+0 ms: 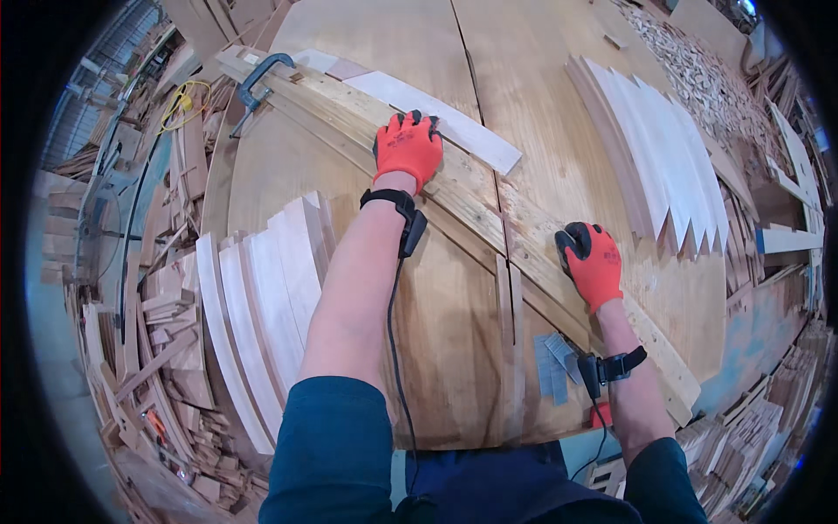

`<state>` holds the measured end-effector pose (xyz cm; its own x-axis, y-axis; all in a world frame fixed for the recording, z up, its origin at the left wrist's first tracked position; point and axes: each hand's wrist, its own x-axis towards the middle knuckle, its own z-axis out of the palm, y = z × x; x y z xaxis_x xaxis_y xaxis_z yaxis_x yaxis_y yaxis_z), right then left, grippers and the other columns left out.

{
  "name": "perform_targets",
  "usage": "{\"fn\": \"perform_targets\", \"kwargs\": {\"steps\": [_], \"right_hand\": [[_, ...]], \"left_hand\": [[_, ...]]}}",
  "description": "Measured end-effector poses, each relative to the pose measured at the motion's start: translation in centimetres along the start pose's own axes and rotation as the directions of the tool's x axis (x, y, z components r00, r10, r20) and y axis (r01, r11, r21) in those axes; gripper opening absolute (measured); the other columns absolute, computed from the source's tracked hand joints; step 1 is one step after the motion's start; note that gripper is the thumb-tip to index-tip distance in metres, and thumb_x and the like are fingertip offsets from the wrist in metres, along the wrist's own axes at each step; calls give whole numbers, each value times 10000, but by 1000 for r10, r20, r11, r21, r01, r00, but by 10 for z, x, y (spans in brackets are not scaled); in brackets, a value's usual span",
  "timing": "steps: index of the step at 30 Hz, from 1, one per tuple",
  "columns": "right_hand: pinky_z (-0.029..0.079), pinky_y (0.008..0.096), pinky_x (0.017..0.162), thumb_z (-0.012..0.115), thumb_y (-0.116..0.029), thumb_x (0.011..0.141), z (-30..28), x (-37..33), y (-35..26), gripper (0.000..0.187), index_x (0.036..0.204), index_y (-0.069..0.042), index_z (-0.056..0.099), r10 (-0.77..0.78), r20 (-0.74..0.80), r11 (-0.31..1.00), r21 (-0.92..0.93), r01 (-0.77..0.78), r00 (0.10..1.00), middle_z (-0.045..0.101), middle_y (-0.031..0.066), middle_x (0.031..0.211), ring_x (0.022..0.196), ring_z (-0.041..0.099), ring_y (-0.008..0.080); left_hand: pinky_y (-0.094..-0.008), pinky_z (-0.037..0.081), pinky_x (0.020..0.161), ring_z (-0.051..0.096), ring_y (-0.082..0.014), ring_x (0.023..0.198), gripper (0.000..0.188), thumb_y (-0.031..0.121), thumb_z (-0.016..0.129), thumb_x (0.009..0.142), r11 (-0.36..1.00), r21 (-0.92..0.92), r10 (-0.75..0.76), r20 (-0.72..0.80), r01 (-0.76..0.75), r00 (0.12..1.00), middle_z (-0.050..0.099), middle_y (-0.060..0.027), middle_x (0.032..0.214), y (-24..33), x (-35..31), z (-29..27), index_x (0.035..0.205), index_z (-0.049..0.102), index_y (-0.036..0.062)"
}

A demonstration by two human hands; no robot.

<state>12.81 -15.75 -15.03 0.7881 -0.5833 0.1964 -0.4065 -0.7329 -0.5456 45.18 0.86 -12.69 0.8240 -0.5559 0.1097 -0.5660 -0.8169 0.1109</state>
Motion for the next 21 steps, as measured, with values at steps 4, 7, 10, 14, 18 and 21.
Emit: {"fn": "perform_targets", "kwargs": {"steps": [4,7,10,14,18,21], "right_hand": [[493,434,866,739,-296,849,20,-11,7,252,999,-97,703,51,-47,998,45,-48,998,676,115,987,984,624,335],[495,426,863,738,-291,849,30,-15,10,248,995,-93,705,45,-92,997,59,-40,995,682,111,988,975,630,334],[497,423,857,738,-281,845,34,-18,7,241,987,-88,708,54,-93,997,67,-48,994,683,114,985,966,635,335],[497,425,853,740,-276,838,36,-21,3,244,986,-85,711,62,-115,994,101,-50,991,685,122,979,963,636,333],[498,423,873,743,-272,830,43,-26,15,262,1012,-85,713,73,-142,992,110,-58,987,687,130,997,978,639,329],[500,418,911,746,-266,822,41,-25,12,280,1035,-87,714,111,-107,989,110,-99,988,690,139,1036,1011,643,331]], "left_hand": [[-484,226,1187,336,-338,1464,513,392,473,977,999,7,34,-4,-34,999,442,-118,1564,-3,2,14,1433,562,174],[-488,225,1184,334,-338,1464,507,389,468,981,998,-1,57,-17,-57,998,438,-115,1567,-4,3,17,1431,562,176],[-489,224,1182,332,-338,1465,498,384,463,984,997,4,76,-22,-76,997,440,-114,1565,-2,3,17,1426,566,178],[-488,221,1181,329,-335,1466,495,382,458,988,995,16,95,-49,-95,994,439,-115,1565,-7,3,20,1428,560,180],[-485,220,1183,327,-333,1467,499,384,454,991,992,43,117,-39,-116,992,432,-116,1569,-2,2,18,1435,549,178],[-471,215,1207,320,-335,1480,536,410,434,996,993,55,105,-17,-104,994,419,-124,1581,0,-1,12,1462,529,162]]}}
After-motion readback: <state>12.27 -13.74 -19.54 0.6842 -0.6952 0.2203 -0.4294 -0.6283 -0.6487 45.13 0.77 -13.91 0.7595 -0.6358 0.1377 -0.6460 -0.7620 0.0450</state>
